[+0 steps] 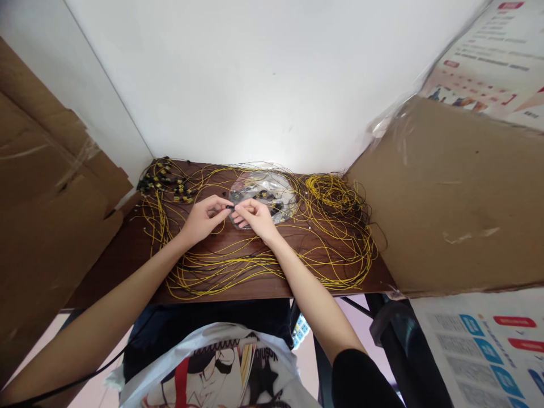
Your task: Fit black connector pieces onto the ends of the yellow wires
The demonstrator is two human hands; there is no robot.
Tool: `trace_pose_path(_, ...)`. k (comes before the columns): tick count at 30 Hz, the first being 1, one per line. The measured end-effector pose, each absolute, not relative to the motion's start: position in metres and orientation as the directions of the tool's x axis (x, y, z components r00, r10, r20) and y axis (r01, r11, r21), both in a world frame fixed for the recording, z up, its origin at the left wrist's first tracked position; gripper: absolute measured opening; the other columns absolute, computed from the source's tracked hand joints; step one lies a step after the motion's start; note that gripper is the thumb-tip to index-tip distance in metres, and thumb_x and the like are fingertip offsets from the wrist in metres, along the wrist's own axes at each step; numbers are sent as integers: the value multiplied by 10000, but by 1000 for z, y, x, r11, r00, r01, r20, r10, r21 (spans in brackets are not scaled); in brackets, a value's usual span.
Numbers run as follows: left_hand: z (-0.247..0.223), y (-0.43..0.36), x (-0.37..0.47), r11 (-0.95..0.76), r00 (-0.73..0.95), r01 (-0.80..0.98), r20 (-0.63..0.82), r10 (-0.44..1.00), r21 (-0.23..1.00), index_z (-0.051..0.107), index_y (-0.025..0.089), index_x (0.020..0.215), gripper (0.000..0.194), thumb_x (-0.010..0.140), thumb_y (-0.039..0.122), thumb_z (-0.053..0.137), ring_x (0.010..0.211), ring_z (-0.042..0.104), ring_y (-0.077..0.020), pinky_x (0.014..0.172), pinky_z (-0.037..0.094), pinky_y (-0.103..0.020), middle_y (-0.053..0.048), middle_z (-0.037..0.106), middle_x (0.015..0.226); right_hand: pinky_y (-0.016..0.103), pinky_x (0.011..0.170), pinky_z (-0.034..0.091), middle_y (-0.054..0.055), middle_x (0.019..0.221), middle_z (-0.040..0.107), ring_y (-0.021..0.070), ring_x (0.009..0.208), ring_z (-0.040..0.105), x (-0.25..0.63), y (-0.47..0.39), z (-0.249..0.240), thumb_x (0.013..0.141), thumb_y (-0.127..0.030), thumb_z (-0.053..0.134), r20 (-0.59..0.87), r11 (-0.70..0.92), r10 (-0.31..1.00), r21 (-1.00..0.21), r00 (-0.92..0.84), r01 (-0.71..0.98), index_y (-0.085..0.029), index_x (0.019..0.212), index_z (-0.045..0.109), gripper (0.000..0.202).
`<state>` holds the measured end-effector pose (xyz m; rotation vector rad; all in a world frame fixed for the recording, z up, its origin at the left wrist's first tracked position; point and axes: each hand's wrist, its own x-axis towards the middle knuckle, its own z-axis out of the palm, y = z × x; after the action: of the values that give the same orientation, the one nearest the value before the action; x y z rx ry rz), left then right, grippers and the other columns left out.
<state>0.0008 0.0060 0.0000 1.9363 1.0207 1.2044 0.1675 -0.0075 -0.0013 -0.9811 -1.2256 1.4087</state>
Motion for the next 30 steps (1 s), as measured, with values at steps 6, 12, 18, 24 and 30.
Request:
trace_pose_path(6, -1, 6, 1, -515, 283, 280, 442, 851, 810, 684, 140, 911, 196, 776, 238, 582, 669, 529, -115, 567, 431, -218, -25, 551, 753, 197, 518, 511, 18, 681, 681, 103, 592, 630, 168, -8, -2, 616, -486, 759, 24, -4, 982, -988, -185, -153, -158, 764, 610, 389)
trace_pose_path(12, -1, 7, 1, -494, 291, 278, 417, 861, 824, 704, 148, 930, 223, 771, 254, 590, 641, 524, -104, 542, 425, -206, -25, 551, 759, 201, 513, 512, 16, 667, 673, 101, 576, 623, 168, -7, -1, 617, -506, 750, 29, 6, 987, -989, -161, -146, -154, 742, 606, 401)
trace_pose_path(18, 1, 5, 2, -482, 306, 278, 399, 864, 831, 715, 151, 932, 237, 772, 251, 572, 635, 525, -99, 527, 423, -196, -33, 558, 778, 182, 500, 500, 8, 655, 667, 93, 575, 618, 168, -8, 1, 617, -508, 751, 36, 16, 989, -991, -143, -133, -157, 736, 609, 397)
trace_pose_path(24, 2, 4, 3, -481, 302, 283, 399, 866, 830, 718, 156, 921, 240, 773, 253, 557, 633, 524, -101, 512, 420, -190, -35, 564, 779, 188, 499, 496, 10, 653, 664, 95, 571, 614, 168, -8, 1, 617, -507, 749, 30, 12, 990, -991, -138, -132, -157, 736, 605, 397)
trace_pose_path(30, 1, 4, 2, -489, 313, 296, 401, 861, 820, 719, 144, 921, 245, 787, 250, 544, 614, 522, -96, 516, 416, -194, -37, 572, 781, 186, 497, 494, 9, 646, 662, 92, 558, 612, 168, -8, 1, 626, -506, 744, 38, 19, 989, -990, -142, -136, -154, 734, 603, 395)
